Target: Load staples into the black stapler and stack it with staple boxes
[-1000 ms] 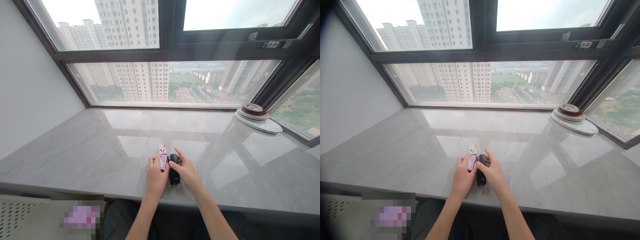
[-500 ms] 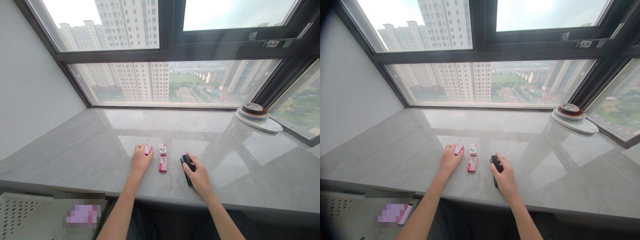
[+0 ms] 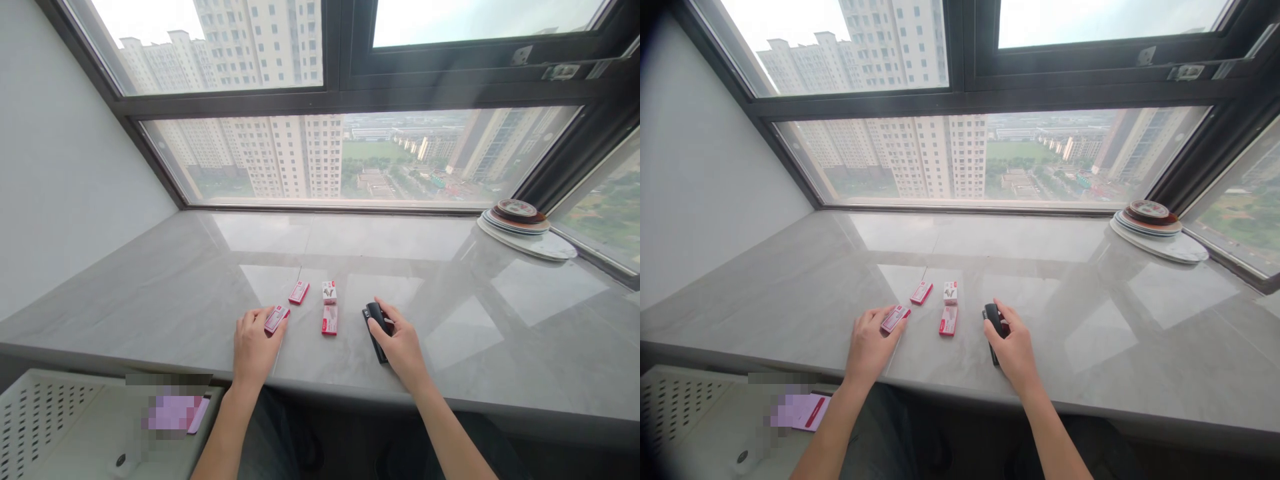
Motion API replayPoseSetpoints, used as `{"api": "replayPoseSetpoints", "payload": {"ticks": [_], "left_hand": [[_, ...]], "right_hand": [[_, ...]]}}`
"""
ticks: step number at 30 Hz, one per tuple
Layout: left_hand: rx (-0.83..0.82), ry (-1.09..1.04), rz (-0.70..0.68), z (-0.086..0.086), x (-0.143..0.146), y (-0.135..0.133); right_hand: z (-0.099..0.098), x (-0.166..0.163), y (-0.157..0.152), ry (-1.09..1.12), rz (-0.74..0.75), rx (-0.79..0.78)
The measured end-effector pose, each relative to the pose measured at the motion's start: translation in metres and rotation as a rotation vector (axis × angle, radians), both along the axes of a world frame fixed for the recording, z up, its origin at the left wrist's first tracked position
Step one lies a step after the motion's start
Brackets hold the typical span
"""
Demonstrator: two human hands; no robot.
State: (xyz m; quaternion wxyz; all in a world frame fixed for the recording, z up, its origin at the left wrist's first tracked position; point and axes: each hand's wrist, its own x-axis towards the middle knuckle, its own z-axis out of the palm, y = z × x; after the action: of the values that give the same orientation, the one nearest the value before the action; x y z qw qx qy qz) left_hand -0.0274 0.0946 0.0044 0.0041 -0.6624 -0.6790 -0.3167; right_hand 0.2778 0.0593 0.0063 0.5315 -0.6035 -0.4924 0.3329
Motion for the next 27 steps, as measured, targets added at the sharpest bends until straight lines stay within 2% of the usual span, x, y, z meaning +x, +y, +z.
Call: {"api": "replayPoseSetpoints", "payload": {"ticks": [2,6,8,10,12,15,20,24,27], "left_hand": [[0.042,0.020,0.008,0.005,0.020,-0.009],[-0.053,-0.013,-0.250,0.008,0.083,-0.018],[-0.092,0.003,-0.252,0.006,0.107,-0.013],[-0.100,0.019,-0.218,0.002,0.119,-0.003],[-0.098,0.005,-0.227,0.000,0.119,0.007],[-0.117,-0.041,-0.324,0.002,0.105,0.010],[-0.157,-0.039,-0.533,0.013,0.088,-0.015],[-0.181,0.014,-0.670,0.021,0.088,-0.028],[-0.210,0.046,-0.699,0.024,0.088,-0.031]], "right_hand": [[0.000,0.000,-0.001,0.000,-0.006,0.010],[0.000,0.000,-0.001,0.024,-0.002,0.004],[-0.002,0.000,0.000,0.032,-0.011,0.026],[-0.004,-0.001,0.000,0.037,-0.040,0.050],[-0.004,0.001,-0.001,0.046,-0.059,0.030],[0.002,0.009,-0.003,-0.005,-0.032,-0.044],[0.030,0.024,0.002,-0.255,0.143,-0.003],[0.045,0.011,0.019,-0.332,0.325,0.051],[0.043,-0.010,0.033,-0.350,0.396,0.074]]}}
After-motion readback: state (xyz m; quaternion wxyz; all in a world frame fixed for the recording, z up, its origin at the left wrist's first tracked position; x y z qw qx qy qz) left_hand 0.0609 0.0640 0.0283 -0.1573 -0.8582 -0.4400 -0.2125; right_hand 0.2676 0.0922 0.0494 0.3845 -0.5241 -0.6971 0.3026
